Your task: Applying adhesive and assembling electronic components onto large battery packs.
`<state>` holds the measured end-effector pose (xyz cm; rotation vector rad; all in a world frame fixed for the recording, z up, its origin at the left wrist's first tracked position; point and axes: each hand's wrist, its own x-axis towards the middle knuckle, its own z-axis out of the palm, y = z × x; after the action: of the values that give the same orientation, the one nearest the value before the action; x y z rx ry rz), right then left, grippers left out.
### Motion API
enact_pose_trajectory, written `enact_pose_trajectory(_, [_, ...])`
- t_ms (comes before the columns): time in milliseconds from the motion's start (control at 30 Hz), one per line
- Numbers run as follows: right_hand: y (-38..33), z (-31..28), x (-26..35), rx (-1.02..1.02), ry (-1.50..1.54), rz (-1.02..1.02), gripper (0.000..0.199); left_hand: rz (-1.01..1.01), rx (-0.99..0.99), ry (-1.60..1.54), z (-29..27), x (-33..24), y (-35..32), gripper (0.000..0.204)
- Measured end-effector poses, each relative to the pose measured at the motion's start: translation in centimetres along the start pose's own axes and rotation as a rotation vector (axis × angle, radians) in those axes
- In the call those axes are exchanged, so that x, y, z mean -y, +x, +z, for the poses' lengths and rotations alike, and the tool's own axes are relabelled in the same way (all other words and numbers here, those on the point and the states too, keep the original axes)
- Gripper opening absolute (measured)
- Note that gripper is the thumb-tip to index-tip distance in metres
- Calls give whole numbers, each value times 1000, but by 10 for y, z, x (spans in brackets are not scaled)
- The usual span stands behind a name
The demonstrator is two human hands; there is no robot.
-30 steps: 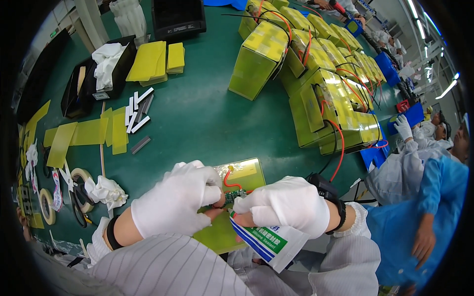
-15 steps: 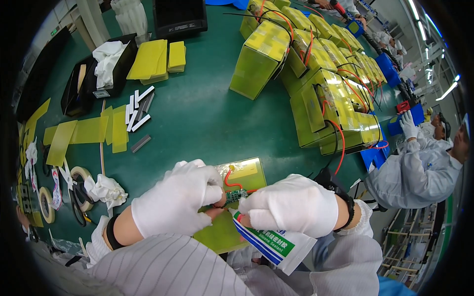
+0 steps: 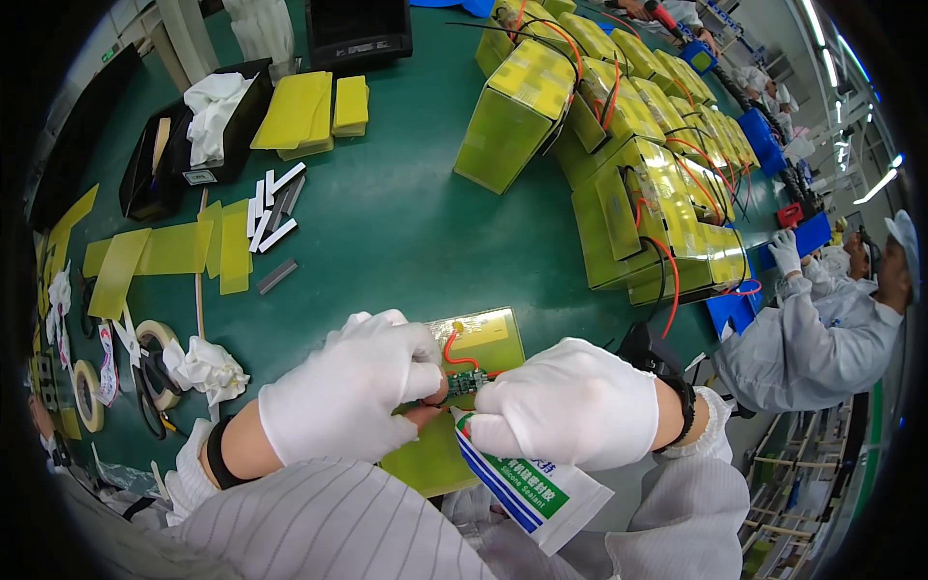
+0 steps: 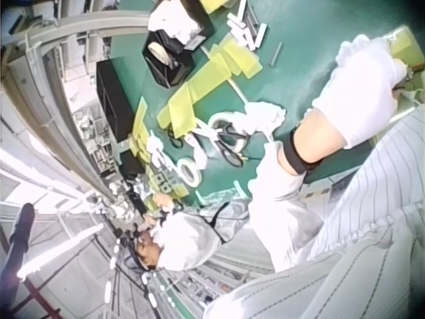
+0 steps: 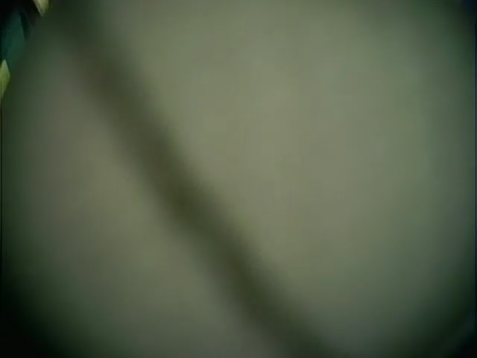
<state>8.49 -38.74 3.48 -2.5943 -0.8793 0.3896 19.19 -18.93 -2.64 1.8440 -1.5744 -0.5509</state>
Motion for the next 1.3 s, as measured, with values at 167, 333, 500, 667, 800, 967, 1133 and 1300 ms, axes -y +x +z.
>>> enact_pose_trajectory(167, [-4, 4, -4, 59, 12, 6, 13, -1, -4, 9, 0, -1, 0, 11])
enact_pose_trajectory(333, [-3, 6, -3, 79, 63, 43, 14, -23, 4, 12, 1, -1, 0, 11])
enact_pose_trajectory(500, [1, 3, -2, 165, 89, 116, 13, -21, 24, 16, -1, -1, 1, 11])
enact_pose_trajectory(667, [3, 1, -2, 161, 45, 65, 13, -16, 23, 15, -1, 0, 2, 11])
enact_pose_trajectory(800, [3, 1, -3, 127, -5, 15, 10, -15, 34, 20, -3, -1, 2, 11])
enact_pose_trajectory(967, [-3, 5, -5, 51, -29, 74, 10, -8, 28, 26, 0, 1, 3, 12])
enact_pose_trajectory(1133, [-7, 0, -1, -21, -110, 58, 15, -31, -8, 33, 1, -4, 0, 12])
enact_pose_trajectory(1300, [-12, 3, 4, -53, -58, 69, 29, -83, -16, 76, 1, -9, -2, 12])
